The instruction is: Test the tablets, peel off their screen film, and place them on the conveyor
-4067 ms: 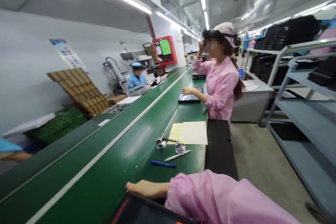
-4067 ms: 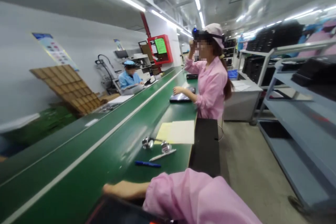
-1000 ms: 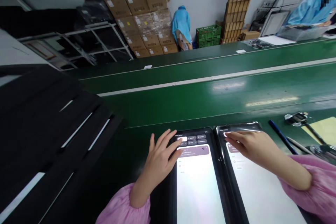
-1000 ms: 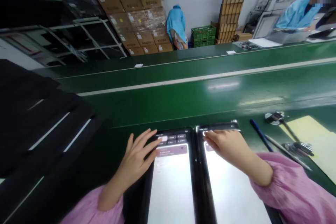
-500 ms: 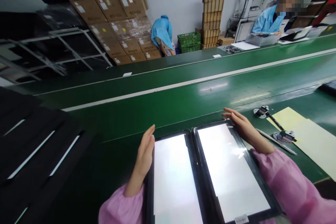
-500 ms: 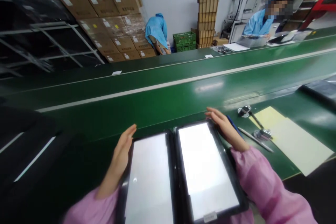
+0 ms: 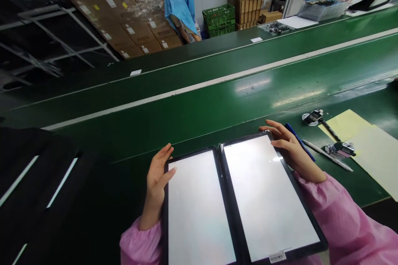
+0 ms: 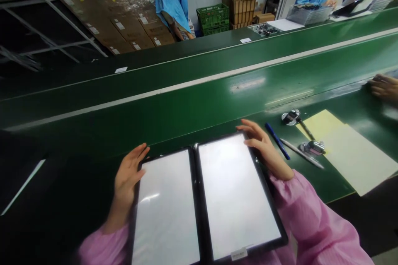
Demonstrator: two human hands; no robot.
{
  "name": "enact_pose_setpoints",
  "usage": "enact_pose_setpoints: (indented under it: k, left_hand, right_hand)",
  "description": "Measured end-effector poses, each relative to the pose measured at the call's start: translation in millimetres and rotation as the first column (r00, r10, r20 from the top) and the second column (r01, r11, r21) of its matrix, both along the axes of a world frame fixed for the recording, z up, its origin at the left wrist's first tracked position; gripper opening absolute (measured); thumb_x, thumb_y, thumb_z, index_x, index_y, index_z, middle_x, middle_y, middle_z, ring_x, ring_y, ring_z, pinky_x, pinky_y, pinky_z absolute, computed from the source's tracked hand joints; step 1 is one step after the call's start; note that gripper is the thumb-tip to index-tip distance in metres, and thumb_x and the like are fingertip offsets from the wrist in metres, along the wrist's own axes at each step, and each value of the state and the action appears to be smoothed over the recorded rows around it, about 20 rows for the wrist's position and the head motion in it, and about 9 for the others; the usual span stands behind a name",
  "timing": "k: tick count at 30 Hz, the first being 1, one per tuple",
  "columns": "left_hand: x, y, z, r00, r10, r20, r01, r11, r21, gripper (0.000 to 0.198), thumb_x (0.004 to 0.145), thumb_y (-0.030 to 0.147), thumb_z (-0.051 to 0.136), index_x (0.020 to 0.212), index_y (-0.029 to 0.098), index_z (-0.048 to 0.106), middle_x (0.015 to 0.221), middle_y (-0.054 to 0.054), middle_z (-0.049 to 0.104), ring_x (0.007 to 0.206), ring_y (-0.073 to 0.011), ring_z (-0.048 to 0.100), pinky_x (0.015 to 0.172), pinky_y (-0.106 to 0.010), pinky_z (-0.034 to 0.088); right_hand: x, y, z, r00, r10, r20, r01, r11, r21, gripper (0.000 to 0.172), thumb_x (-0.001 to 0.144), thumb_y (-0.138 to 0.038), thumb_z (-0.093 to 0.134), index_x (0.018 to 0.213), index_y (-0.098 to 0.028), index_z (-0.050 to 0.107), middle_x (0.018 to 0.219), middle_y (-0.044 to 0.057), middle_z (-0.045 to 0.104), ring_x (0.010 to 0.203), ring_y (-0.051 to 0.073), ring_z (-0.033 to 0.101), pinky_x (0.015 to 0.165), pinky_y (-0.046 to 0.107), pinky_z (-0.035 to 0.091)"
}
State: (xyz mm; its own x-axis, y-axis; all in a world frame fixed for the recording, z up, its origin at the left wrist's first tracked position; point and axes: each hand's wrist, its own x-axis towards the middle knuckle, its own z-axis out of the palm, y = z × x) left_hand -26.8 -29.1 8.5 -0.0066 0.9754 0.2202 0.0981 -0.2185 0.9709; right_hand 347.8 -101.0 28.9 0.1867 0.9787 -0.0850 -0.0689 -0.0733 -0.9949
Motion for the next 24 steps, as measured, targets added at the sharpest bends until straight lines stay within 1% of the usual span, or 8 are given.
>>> enact_pose_setpoints:
  k: [4,9,11,15,18,20,22,24]
  left_hand:
    - [-4.5,-3.2,0.1,0.998,-0.028,-0.061,0.029,1.0,0.009,0.062,0.076,0.045,0.085,0.132,0.025,0.069,0.145,-0.011,0.065,0.139,-0.0366,0.058,0.128,-0.055,0.034]
    - [-16.6,-3.1,-2.1,0.984,-0.11,-0.142,0.102,0.993,-0.062,0.071,0.076,0.048,0.087,0.14,0.028,0.064,0.155,-0.011,0.058,0.146,-0.04,0.051,0.126,-0.059,0.037]
    - [-20.3,-1.1,-5.9,0.979,-0.127,-0.162,0.117,0.991,-0.068,0.071,0.078,0.049,0.085,0.141,0.028,0.063,0.159,-0.011,0.054,0.148,-0.0405,0.048,0.126,-0.059,0.037]
    - [-20.4,-2.1,-11.1,0.973,-0.172,-0.153,0.172,0.985,-0.009,0.07,0.079,0.053,0.082,0.14,0.024,0.063,0.16,-0.014,0.051,0.15,-0.0414,0.045,0.126,-0.058,0.037]
    - [-16.3,-5.5,-10.4,0.971,-0.174,-0.162,0.181,0.983,0.028,0.074,0.08,0.056,0.08,0.143,0.023,0.059,0.161,-0.016,0.05,0.149,-0.041,0.047,0.124,-0.058,0.039]
    - [-12.5,-5.8,-8.9,0.962,-0.184,-0.2,0.188,0.982,-0.002,0.075,0.08,0.055,0.082,0.144,0.025,0.058,0.162,-0.015,0.049,0.148,-0.0397,0.049,0.123,-0.057,0.042]
    - [-8.1,-3.6,-8.1,0.958,-0.176,-0.228,0.173,0.984,-0.03,0.079,0.078,0.055,0.085,0.146,0.025,0.056,0.162,-0.016,0.049,0.147,-0.0394,0.05,0.122,-0.056,0.044]
    - [-4.6,-1.1,-8.0,0.966,-0.168,-0.195,0.166,0.986,-0.029,0.089,0.073,0.061,0.087,0.148,0.025,0.055,0.161,-0.017,0.049,0.146,-0.041,0.051,0.12,-0.057,0.046]
  right_hand:
    - [2.6,-3.7,-3.9,0.998,0.059,0.022,-0.06,0.998,0.017,0.072,0.071,-0.032,0.061,0.142,-0.03,0.05,0.146,0.007,0.063,0.13,0.028,0.061,0.093,0.039,0.057]
    - [4.8,-4.7,-9.8,0.996,0.088,0.004,-0.089,0.996,0.017,0.081,0.068,-0.033,0.061,0.147,-0.031,0.045,0.15,0.008,0.059,0.132,0.028,0.059,0.097,0.04,0.056]
    - [5.7,-4.6,-12.9,0.994,0.108,-0.013,-0.107,0.994,0.023,0.084,0.067,-0.034,0.064,0.149,-0.032,0.043,0.151,0.008,0.058,0.133,0.028,0.059,0.1,0.041,0.055]
    - [9.7,-6.6,-17.0,0.995,0.092,-0.039,-0.091,0.995,0.043,0.09,0.066,-0.038,0.077,0.15,-0.036,0.044,0.15,0.009,0.059,0.129,0.031,0.062,0.099,0.044,0.056]
    - [14.3,-8.7,-16.5,0.994,0.104,-0.033,-0.103,0.994,0.03,0.087,0.07,-0.043,0.083,0.15,-0.041,0.046,0.152,0.008,0.057,0.136,0.033,0.058,0.105,0.047,0.054]
    - [16.9,-7.7,-18.5,0.991,0.132,-0.034,-0.131,0.991,0.028,0.083,0.073,-0.045,0.084,0.149,-0.044,0.049,0.152,0.007,0.058,0.136,0.033,0.059,0.106,0.048,0.053]
    - [17.7,-3.6,-24.5,0.99,0.131,-0.052,-0.129,0.991,0.038,0.081,0.074,-0.05,0.084,0.148,-0.045,0.051,0.15,0.008,0.059,0.131,0.034,0.062,0.103,0.05,0.056]
    - [17.5,2.0,-32.5,0.994,0.081,-0.068,-0.076,0.994,0.073,0.083,0.072,-0.056,0.084,0.148,-0.044,0.054,0.149,0.009,0.061,0.129,0.037,0.063,0.099,0.052,0.059]
